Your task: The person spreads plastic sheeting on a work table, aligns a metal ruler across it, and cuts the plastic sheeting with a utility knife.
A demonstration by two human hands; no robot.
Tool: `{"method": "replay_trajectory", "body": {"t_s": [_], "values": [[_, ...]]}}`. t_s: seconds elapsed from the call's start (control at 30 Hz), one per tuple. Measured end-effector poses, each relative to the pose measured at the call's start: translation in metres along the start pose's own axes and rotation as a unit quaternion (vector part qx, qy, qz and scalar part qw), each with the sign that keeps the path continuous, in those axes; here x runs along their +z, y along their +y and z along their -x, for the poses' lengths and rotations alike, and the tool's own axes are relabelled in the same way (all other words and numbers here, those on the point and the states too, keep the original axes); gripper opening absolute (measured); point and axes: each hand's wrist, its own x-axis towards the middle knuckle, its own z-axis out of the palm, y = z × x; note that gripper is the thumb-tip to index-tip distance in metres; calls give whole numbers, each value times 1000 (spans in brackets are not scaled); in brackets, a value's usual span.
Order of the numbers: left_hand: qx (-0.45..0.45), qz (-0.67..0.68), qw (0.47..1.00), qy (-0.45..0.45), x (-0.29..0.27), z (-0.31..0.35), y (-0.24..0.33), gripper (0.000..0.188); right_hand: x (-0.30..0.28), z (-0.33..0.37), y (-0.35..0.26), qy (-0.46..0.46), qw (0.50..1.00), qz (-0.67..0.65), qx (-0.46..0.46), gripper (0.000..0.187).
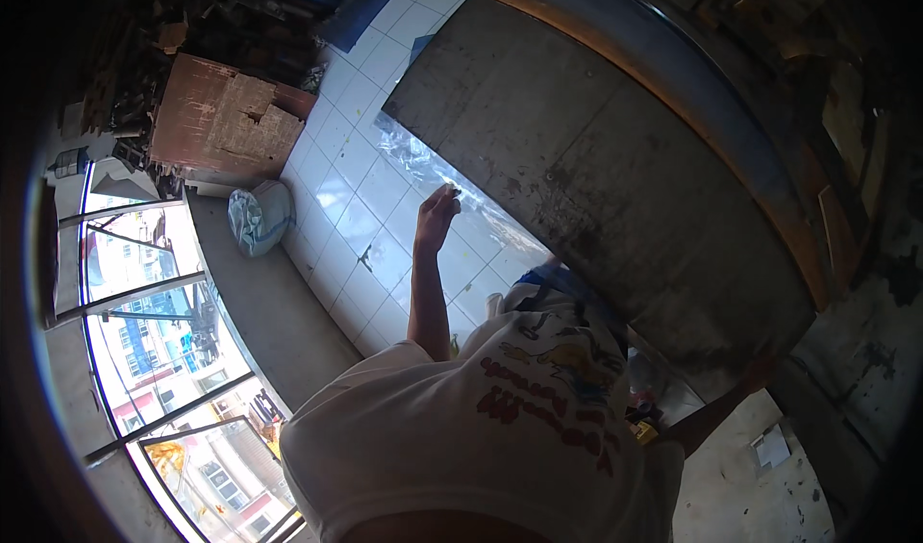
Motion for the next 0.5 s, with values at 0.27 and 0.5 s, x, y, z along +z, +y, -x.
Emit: {"method": "replay_trajectory", "body": {"t_s": [0.27,0.5], "values": [[-18,88,995,-37,24,-7,-32,28,-13,37,11,69,994,68,-53,47],[-17,135,990,45,22,-10,-37,25,-72,56,-37,-127,907,-279,289,60]]}}
